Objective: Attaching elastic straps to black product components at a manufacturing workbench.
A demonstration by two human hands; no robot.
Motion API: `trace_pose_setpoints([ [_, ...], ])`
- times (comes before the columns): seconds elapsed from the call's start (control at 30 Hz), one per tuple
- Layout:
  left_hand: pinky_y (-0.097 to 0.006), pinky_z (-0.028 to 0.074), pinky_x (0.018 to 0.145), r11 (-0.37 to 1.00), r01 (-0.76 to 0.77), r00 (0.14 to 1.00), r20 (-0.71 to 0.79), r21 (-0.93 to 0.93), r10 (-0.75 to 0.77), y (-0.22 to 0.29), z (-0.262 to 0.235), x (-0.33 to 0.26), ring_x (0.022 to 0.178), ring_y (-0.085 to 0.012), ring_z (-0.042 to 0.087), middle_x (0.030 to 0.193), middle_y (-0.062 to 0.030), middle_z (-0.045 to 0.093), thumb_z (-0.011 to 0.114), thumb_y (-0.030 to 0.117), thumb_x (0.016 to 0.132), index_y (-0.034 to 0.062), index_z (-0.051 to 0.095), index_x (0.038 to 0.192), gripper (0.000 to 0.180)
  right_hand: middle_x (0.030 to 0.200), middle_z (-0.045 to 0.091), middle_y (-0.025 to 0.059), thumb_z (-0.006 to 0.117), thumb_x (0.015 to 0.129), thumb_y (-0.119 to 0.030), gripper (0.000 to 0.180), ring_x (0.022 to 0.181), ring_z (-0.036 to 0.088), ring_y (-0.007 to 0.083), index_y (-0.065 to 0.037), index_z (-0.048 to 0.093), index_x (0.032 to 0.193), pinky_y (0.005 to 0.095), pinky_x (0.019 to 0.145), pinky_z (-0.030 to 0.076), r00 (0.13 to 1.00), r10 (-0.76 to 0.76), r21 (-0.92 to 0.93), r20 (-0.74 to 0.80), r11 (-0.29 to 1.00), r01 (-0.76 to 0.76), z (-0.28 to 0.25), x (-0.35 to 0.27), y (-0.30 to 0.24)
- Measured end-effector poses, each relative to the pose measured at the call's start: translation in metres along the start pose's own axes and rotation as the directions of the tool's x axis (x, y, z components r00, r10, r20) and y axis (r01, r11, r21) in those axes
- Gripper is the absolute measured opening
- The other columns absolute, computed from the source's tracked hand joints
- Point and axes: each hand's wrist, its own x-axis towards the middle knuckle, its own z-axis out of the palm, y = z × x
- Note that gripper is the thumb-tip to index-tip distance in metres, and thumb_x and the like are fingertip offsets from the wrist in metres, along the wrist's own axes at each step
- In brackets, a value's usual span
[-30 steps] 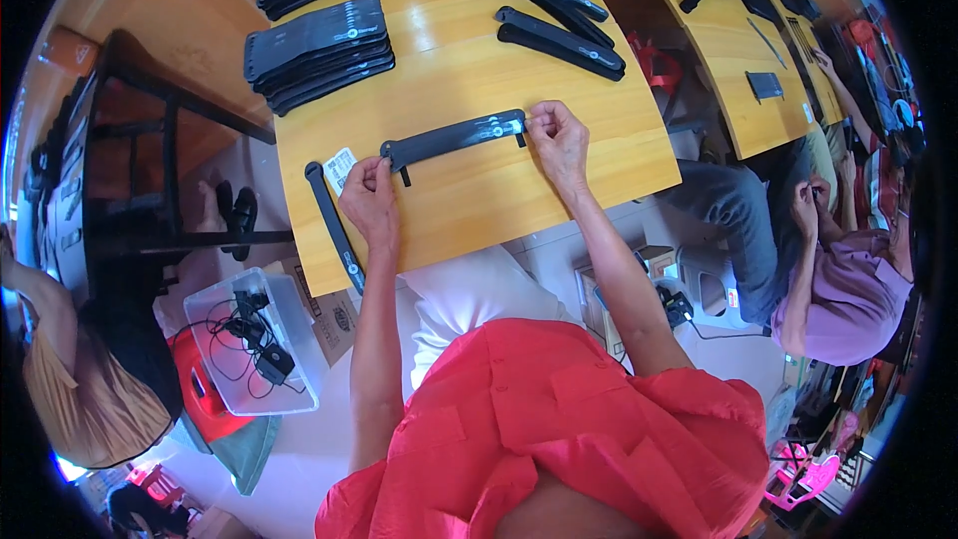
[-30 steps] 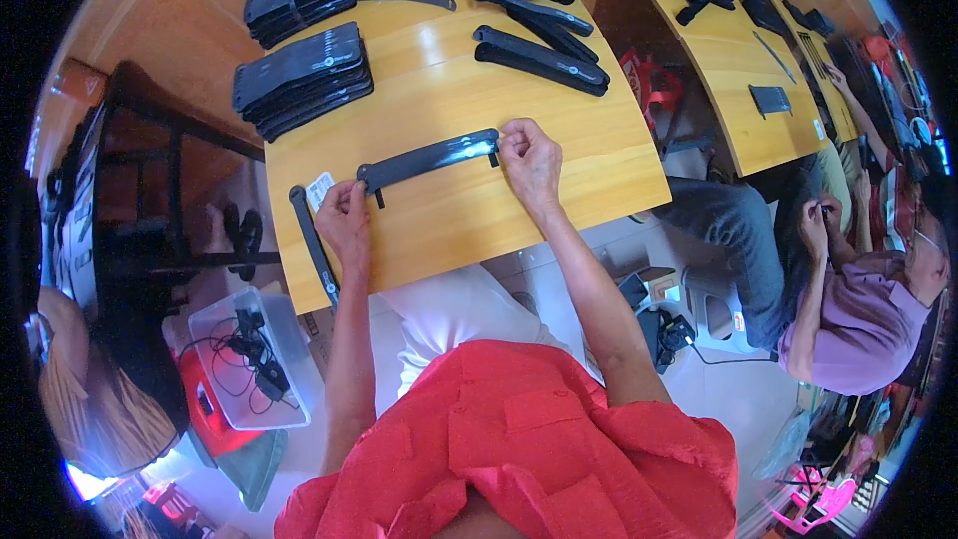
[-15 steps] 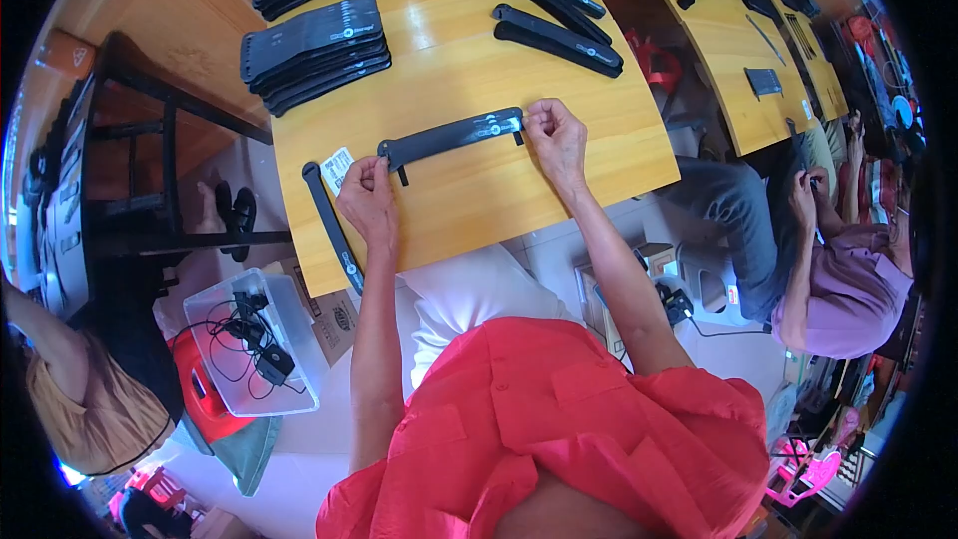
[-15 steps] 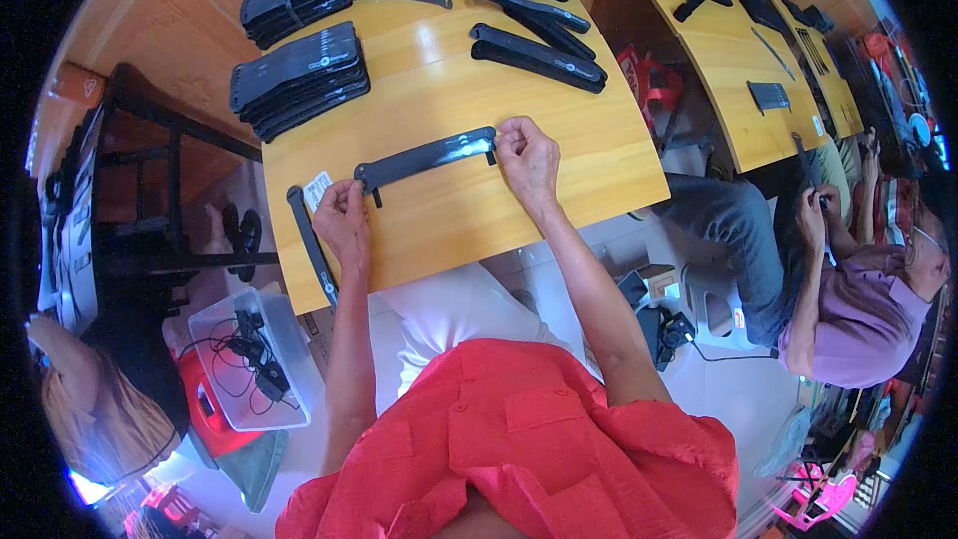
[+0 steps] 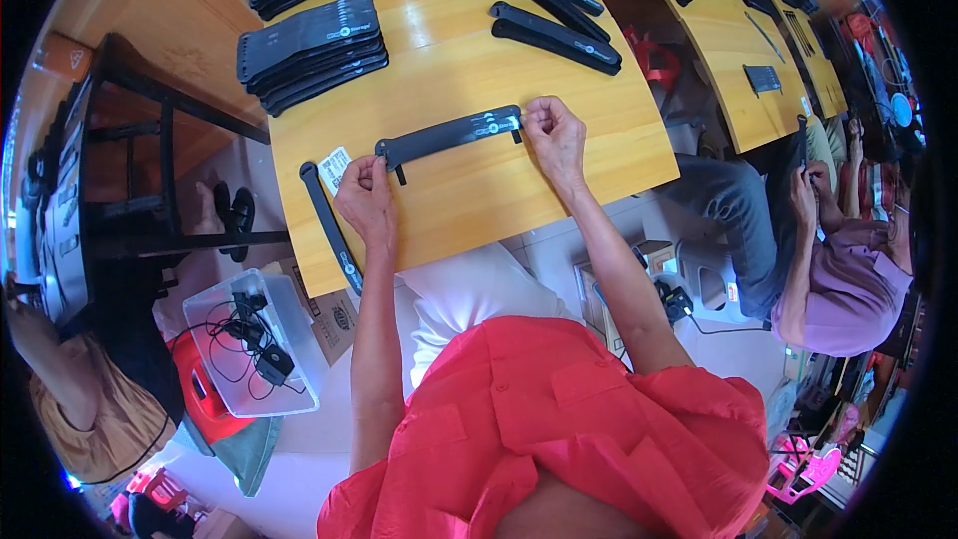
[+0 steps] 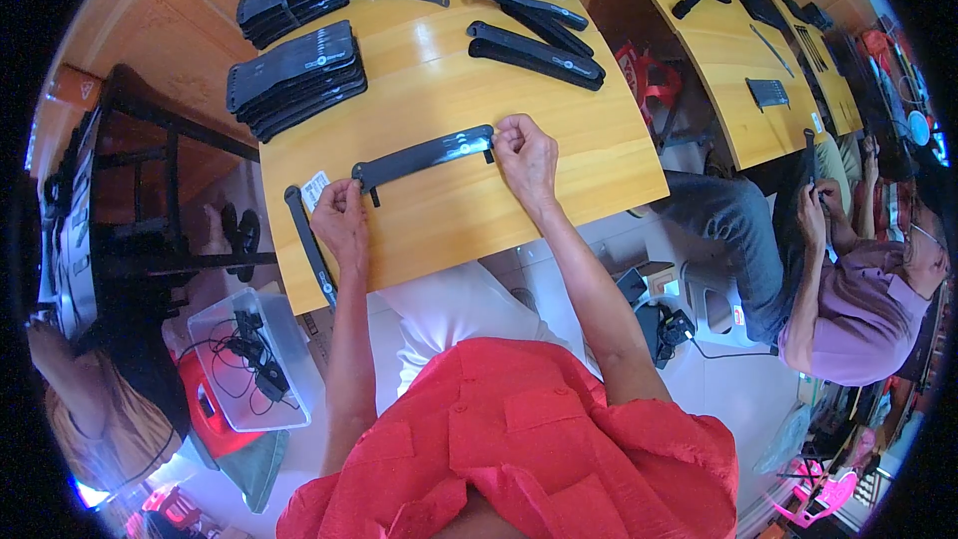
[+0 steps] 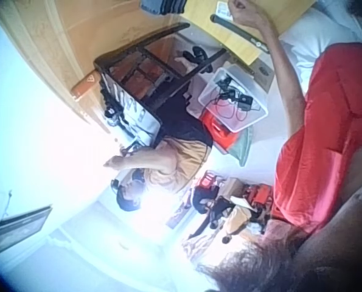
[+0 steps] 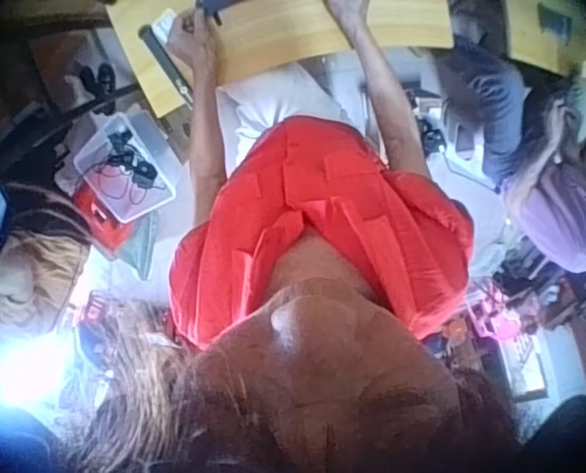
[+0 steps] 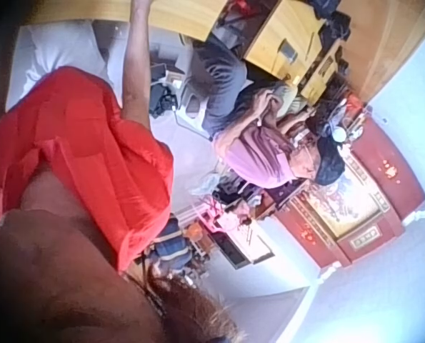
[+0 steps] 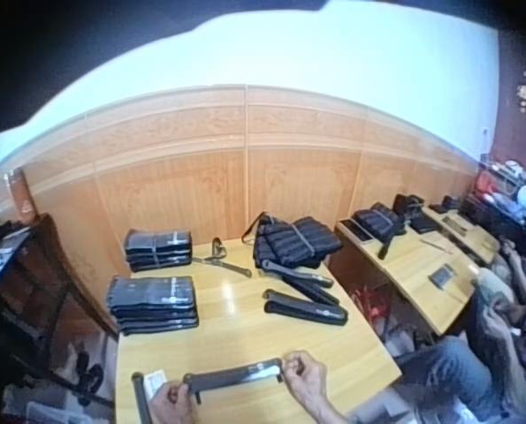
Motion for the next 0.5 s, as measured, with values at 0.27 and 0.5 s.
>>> trace_pose_setpoints([
  [0.27,-0.023,0.042,0.051,1.000,-0.004,1.000,0.001,0.000,0.004,0.001,-0.001,0.000,0.053,-0.0076,0.051,0.062,-0.0039,0.060,0.067,0.008,0.079,-0.0017,0.065,0.082,0.011,0.063,0.058,0.0018,0.065,0.074,-0.002,0.012,0.054,0.053,0.0079,-0.001,0.061,0.085,0.0224,0.053,0.045,1.000,-0.009,-0.042,0.000,0.999,0.009,0.000,-0.001,-0.006],
  [0.5,-0.023,0.043,0.053,0.997,-0.070,0.997,-0.027,0.037,0.071,0.007,-0.001,-0.001,0.055,-0.0080,0.053,0.064,-0.0047,0.061,0.067,0.009,0.079,-0.0014,0.065,0.083,0.011,0.063,0.058,0.0025,0.064,0.074,-0.002,0.012,0.055,0.054,0.0093,-0.002,0.061,0.085,0.0239,0.055,0.046,1.000,-0.003,-0.057,0.004,0.998,0.003,0.000,-0.001,-0.007],
])
